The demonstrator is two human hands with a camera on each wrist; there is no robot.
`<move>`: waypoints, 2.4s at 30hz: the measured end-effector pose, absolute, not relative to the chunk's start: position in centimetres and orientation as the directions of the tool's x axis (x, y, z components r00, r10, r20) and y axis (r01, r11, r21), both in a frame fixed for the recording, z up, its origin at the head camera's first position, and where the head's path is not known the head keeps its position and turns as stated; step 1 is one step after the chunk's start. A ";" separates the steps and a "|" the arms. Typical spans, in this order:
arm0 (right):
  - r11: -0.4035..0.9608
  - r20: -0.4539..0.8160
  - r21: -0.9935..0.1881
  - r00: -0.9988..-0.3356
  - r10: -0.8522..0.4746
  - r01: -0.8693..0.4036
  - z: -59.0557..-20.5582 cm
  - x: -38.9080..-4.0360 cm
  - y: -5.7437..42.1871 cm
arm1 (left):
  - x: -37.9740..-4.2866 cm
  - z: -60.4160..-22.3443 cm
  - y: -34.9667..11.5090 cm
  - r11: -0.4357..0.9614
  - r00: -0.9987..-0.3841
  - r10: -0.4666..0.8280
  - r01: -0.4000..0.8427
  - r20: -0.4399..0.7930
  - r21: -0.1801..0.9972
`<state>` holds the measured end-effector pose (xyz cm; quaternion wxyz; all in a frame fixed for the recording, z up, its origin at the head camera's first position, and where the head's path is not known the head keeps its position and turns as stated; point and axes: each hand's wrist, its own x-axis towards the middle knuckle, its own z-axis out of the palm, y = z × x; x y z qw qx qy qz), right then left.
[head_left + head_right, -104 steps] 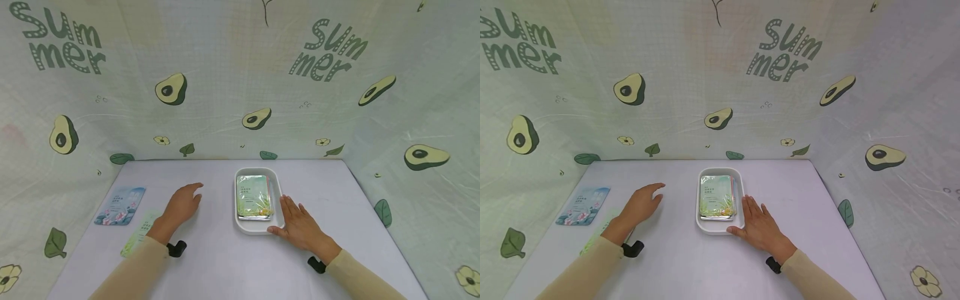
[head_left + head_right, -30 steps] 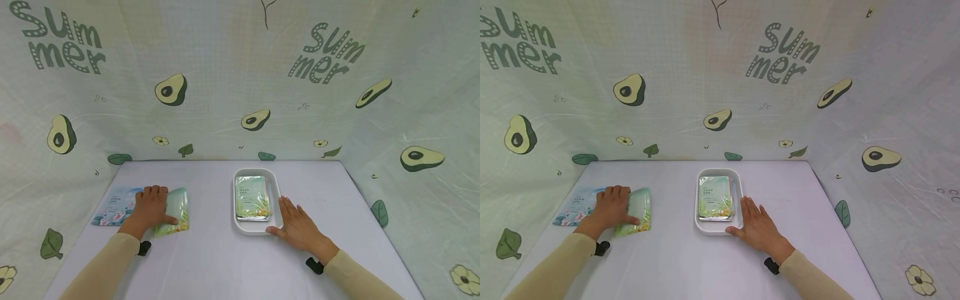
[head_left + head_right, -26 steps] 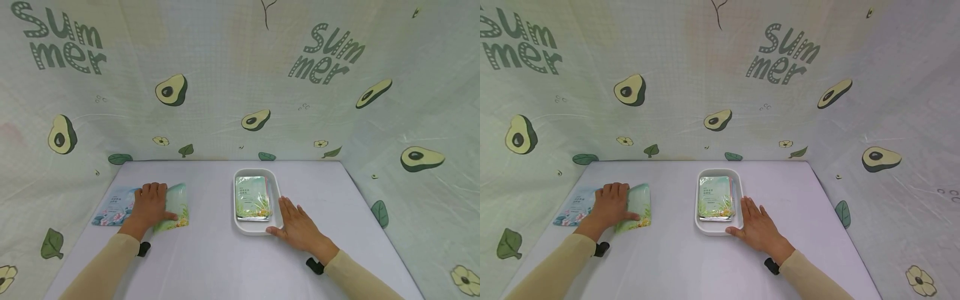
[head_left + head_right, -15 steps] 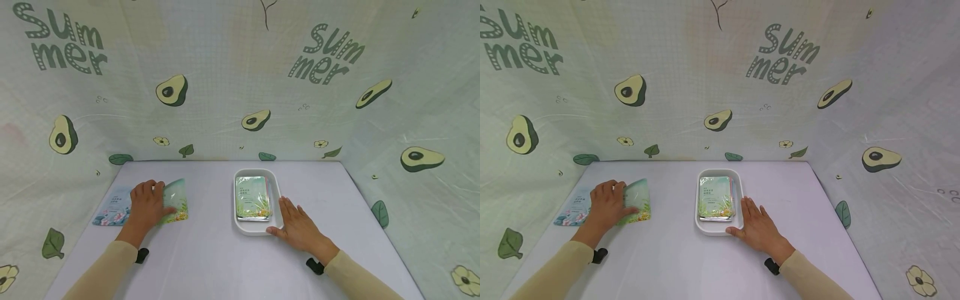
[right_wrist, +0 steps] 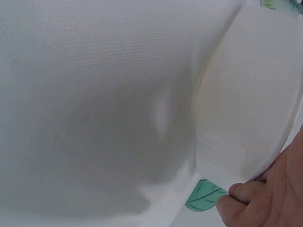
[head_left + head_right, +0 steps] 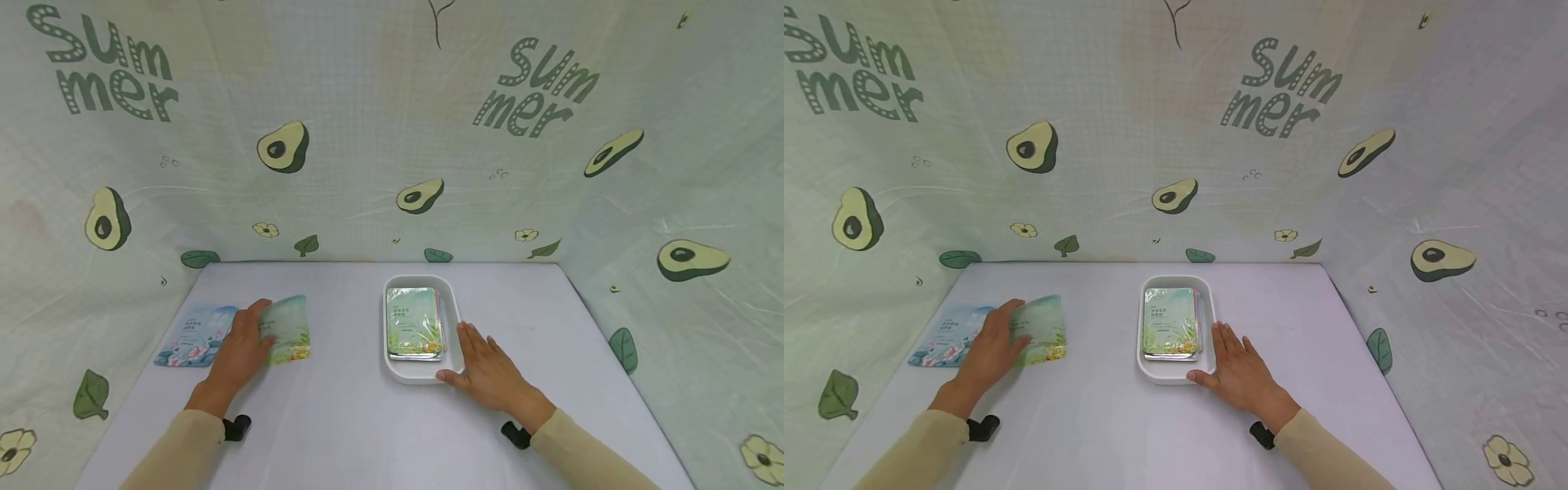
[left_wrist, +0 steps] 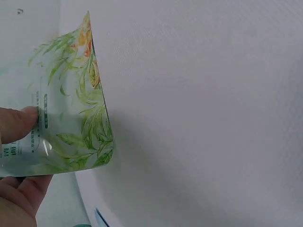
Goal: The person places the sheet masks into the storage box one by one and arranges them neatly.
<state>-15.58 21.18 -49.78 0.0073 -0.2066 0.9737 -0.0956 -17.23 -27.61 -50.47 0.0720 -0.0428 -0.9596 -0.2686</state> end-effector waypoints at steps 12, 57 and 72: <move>0.896 0.022 -0.187 -0.913 -0.406 -0.403 -49.9 -15.6 21.2 | -18.8 -51.1 -28.6 0.804 -0.996 -0.082 -0.054 0.021 0.592; 0.901 0.003 -0.153 -0.912 -0.411 -0.407 -49.7 -15.7 21.3 | -24.0 -45.8 -12.8 0.400 -0.988 0.146 0.022 -0.040 0.916; 0.905 -0.005 -0.169 -0.918 -0.396 -0.390 -49.7 -15.7 21.4 | -25.5 -47.1 -7.3 0.407 -0.980 0.192 0.033 -0.050 0.913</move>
